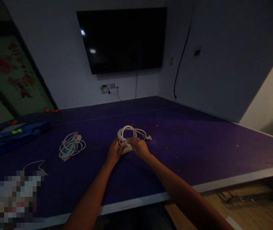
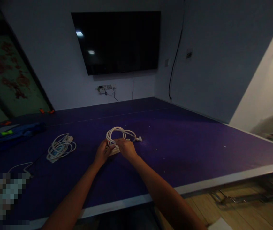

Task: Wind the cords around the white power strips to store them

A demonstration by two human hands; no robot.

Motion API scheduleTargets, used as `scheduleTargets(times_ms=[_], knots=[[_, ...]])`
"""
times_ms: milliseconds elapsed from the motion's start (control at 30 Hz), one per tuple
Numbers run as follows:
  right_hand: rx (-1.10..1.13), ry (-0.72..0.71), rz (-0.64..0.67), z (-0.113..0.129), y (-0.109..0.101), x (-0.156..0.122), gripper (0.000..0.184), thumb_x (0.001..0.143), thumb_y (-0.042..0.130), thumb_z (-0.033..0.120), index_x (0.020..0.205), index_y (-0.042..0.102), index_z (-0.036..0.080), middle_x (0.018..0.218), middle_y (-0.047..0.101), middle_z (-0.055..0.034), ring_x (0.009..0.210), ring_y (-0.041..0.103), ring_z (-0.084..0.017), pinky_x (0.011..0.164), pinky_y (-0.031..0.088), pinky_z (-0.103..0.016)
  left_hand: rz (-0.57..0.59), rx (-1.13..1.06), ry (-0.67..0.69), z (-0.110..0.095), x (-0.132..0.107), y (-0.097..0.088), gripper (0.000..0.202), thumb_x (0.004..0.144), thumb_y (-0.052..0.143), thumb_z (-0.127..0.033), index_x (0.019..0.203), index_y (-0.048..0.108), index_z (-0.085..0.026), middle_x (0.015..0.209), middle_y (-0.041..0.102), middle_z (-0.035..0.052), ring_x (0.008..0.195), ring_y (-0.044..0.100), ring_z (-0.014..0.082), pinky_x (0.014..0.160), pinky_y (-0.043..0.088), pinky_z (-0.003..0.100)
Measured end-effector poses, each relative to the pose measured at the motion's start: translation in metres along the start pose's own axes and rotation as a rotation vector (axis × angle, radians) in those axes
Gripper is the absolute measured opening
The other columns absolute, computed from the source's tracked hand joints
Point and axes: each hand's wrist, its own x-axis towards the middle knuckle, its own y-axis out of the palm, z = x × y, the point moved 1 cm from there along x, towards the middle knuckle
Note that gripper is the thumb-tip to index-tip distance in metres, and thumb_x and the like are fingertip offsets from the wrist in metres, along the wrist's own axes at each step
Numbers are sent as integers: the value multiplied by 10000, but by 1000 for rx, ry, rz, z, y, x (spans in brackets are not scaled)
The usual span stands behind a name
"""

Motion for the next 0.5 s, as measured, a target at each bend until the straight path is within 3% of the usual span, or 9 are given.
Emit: scheduleTargets(times_ms=[167,300,400,500], knots=[[-11,-63,105,2,0,1,428,889,404,139,1265,570,260,1097,674,-56,973,633,-161,785,469,-230,-26,-93,-135,7,5,-1,375,653,692,-507,791,599,-172,698,577,15,652,546,171,620,452,294],[-51,-34,132,7,-4,1,412,908,396,190,1284,554,254,1077,679,-61,932,642,-169,735,462,-227,-21,-180,-250,5,9,-4,497,588,719,-558,842,611,-145,664,612,11,574,558,151,541,445,261],[-81,-26,130,11,-7,1,410,918,390,207,1296,543,253,1070,680,-66,926,643,-172,729,457,-232,-20,-242,-316,-2,10,-7,573,595,682,-617,898,627,-134,693,650,30,586,590,156,539,458,254],[-112,-22,127,14,-8,0,397,920,400,210,1281,556,264,1088,678,-57,909,648,-163,723,455,-227,-50,-257,-376,-7,10,-8,567,656,584,-675,813,646,-135,645,647,39,569,593,159,521,445,248]])
